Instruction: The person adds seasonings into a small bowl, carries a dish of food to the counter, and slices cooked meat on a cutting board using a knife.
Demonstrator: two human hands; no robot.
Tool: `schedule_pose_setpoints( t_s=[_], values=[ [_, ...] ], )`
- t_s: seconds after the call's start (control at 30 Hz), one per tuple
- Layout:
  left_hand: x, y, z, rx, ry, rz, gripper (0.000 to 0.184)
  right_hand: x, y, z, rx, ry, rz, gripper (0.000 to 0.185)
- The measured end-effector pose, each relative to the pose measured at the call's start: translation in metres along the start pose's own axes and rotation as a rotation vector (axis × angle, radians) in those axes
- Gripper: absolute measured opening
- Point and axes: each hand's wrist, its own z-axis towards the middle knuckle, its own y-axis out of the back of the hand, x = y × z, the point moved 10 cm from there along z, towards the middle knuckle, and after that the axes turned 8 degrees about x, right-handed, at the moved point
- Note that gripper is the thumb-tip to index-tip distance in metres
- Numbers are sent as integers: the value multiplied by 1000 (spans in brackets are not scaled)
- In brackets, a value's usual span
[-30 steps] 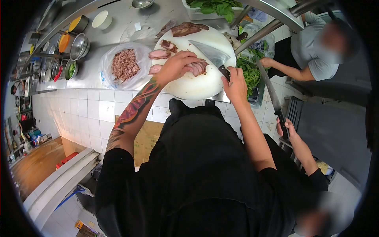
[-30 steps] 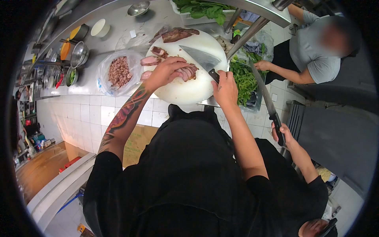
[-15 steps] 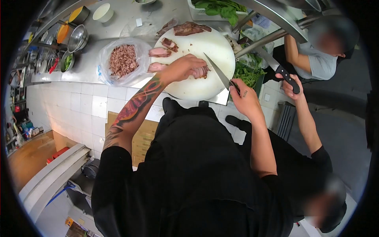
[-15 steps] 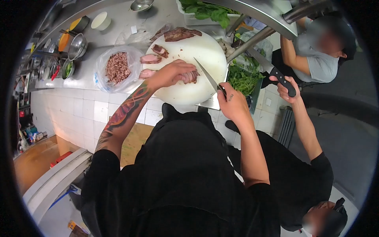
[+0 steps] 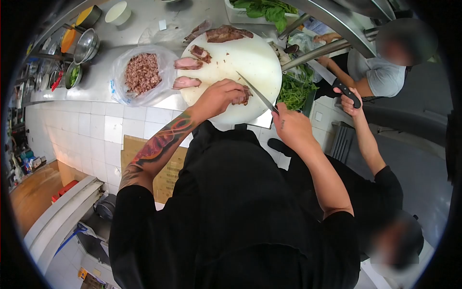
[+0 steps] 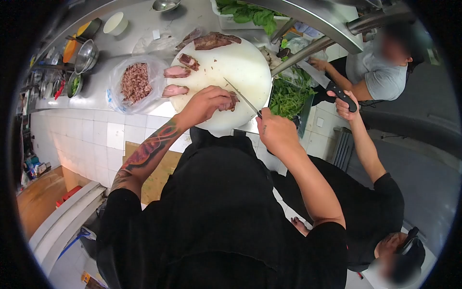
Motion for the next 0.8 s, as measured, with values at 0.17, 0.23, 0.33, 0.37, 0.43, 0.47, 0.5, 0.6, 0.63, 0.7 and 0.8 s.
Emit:
schedule_pose_setpoints(
  t_s=[0.17,0.23,0.33,0.37,0.43,0.47,0.5,0.6,0.63,0.7,0.8],
  values=[
    [0,-2,3,2,33,91,36,21,7,-1,-29,131,-136,26],
    [1,-2,3,32,46,113,33,25,4,-8,-9,145,-177,26],
    [2,-6,5,37,48,137,28,29,12,-17,39,114,-217,26],
    [4,-4,3,9,53,138,27,28,12,-15,80,81,-215,26],
    [6,-7,0,-1,53,130,27,17,-23,4,71,85,-170,27],
    [6,-6,1,-19,47,133,27,17,-26,13,50,90,-133,29],
    [7,-4,2,-25,49,135,27,15,-25,17,49,95,-138,29],
    [3,-5,-1,-33,35,85,27,20,-10,13,58,66,-107,30],
    [5,-7,-1,-27,40,115,27,26,2,10,86,60,-105,30],
    [5,-7,-1,-19,50,140,27,27,1,7,122,55,-101,31],
    [2,-9,-3,-12,49,127,28,17,-25,7,129,22,-79,32]
  ],
)
